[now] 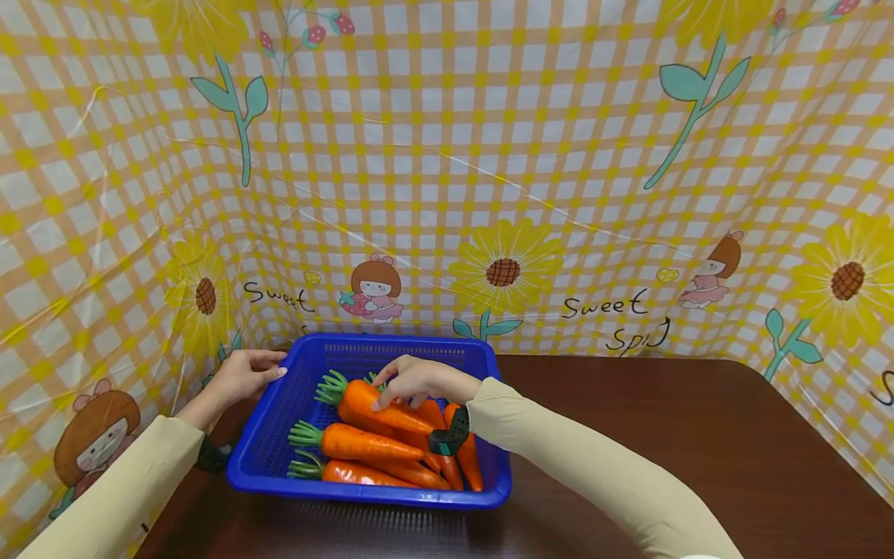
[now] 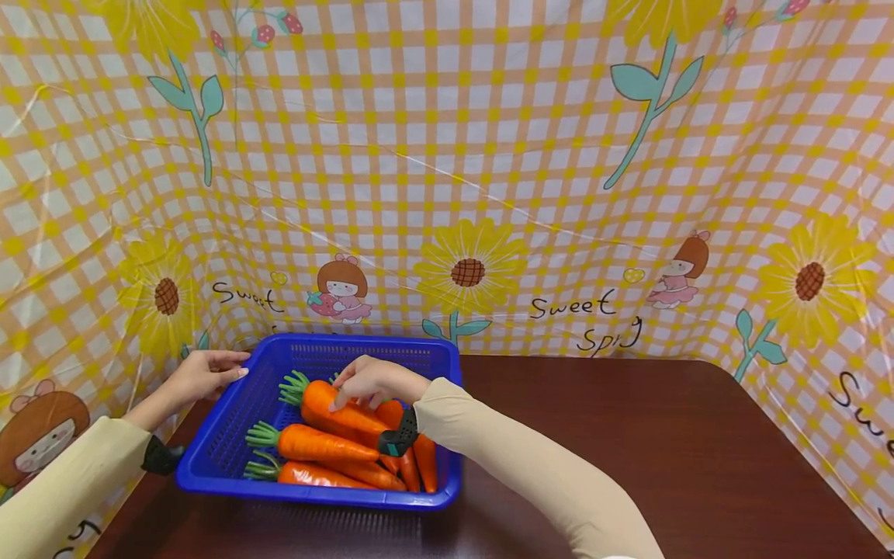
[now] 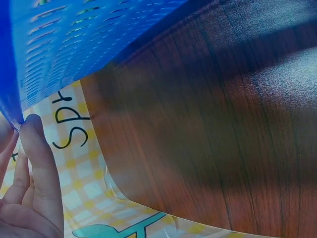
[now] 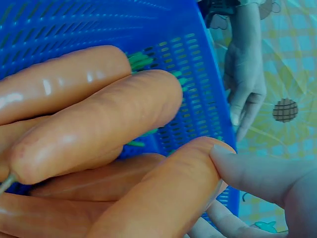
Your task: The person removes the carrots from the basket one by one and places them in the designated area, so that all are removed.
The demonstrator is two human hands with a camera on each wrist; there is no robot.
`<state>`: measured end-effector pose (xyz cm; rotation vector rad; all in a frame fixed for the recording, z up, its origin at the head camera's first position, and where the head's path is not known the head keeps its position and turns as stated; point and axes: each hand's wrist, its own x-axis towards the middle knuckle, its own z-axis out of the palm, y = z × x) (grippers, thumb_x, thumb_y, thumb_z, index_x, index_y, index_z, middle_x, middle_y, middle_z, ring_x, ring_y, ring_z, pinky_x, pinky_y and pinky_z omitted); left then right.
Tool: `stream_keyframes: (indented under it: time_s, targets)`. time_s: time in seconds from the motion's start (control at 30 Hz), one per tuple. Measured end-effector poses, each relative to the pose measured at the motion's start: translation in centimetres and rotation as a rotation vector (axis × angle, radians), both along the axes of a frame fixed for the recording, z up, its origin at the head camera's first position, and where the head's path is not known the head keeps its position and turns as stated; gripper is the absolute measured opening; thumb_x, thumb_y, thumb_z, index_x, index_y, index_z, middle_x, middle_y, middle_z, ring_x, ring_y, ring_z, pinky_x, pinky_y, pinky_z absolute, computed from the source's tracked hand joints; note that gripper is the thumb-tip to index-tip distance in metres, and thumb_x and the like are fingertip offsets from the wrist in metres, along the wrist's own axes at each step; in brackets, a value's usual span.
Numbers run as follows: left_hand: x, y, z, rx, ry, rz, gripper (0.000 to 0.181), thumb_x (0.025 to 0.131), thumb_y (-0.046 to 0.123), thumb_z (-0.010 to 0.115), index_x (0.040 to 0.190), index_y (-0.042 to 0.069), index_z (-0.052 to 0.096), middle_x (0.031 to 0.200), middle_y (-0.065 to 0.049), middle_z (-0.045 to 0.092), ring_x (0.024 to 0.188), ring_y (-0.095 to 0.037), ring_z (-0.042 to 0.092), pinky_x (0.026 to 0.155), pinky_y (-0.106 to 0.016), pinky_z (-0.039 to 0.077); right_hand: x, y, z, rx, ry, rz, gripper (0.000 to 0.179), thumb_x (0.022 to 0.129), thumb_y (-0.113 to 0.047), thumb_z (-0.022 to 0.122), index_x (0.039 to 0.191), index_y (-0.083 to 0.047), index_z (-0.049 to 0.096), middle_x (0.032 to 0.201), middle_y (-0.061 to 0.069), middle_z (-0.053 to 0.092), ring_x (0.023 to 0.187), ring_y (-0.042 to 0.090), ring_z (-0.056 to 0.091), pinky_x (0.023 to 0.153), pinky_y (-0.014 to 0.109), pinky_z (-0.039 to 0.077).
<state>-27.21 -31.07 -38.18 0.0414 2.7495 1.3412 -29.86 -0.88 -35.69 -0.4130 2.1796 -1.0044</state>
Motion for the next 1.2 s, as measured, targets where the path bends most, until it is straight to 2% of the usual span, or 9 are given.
stream_keyframes:
  time_s: [0.13,0.4,0.53,0.73,0.97,1.2]
  targets:
    - [0.0,-0.1,-0.1,-0.015,0.011,-0.005,0.045,0.096,0.013,0.059,0.132,-0.012,0.051,0.105,-0.026,0.067,0.069,-0.011,0.066,0.062,-0.033,0.057,0.1,0.7,0.3,-0.039,-0.023,-0.008,0.044,0.084,-0.017,0.074,0.126,-0.011,0.063,0.075,0.002,0.052,0.066,0.014,0.048,0.056,0.025,0.042]
    - [0.1,-0.2,-0.2,-0.019,0.013,-0.021,0.046,0.096,0.014,0.059,0.133,-0.012,0.050,0.106,-0.025,0.067,0.070,-0.013,0.067,0.063,-0.033,0.057,0.7,2.0,1.5,-0.077,-0.056,-0.014,0.044,0.084,-0.018,0.073,0.127,-0.014,0.062,0.068,0.002,0.056,0.060,0.014,0.046,0.052,0.023,0.042]
    - [-0.1,-0.2,-0.3,-0.024,0.030,-0.036,0.045,0.096,0.013,0.059,0.131,-0.013,0.051,0.100,-0.022,0.069,0.068,-0.013,0.067,0.061,-0.033,0.057,1.1,2.6,2.1,-0.108,-0.062,-0.023,0.044,0.085,-0.018,0.072,0.127,-0.014,0.061,0.080,0.003,0.062,0.066,0.015,0.053,0.055,0.023,0.048]
    - [0.0,-0.3,-0.3,-0.022,0.028,-0.035,0.044,0.096,0.013,0.059,0.130,-0.013,0.051,0.097,-0.017,0.070,0.066,-0.012,0.066,0.061,-0.033,0.057,1.6,3.6,2.6,-0.135,-0.044,-0.028,0.046,0.085,-0.019,0.072,0.129,-0.015,0.059,0.100,0.005,0.069,0.078,0.015,0.062,0.057,0.024,0.049]
    - [0.5,-0.2,-0.7,-0.020,0.023,-0.034,0.044,0.096,0.012,0.059,0.131,-0.013,0.051,0.101,-0.023,0.068,0.067,-0.014,0.067,0.061,-0.033,0.057,2.2,4.7,2.6,-0.180,-0.037,-0.014,0.047,0.086,-0.018,0.071,0.130,-0.011,0.058,0.101,0.006,0.073,0.077,0.014,0.064,0.057,0.024,0.051]
    - [0.1,-0.2,-0.3,-0.021,0.041,-0.039,0.045,0.096,0.014,0.058,0.131,-0.013,0.051,0.104,-0.025,0.068,0.068,-0.014,0.067,0.060,-0.034,0.057,2.7,5.7,3.2,-0.193,-0.004,-0.028,0.046,0.087,-0.021,0.071,0.130,-0.012,0.058,0.102,0.004,0.072,0.077,0.013,0.064,0.057,0.022,0.051]
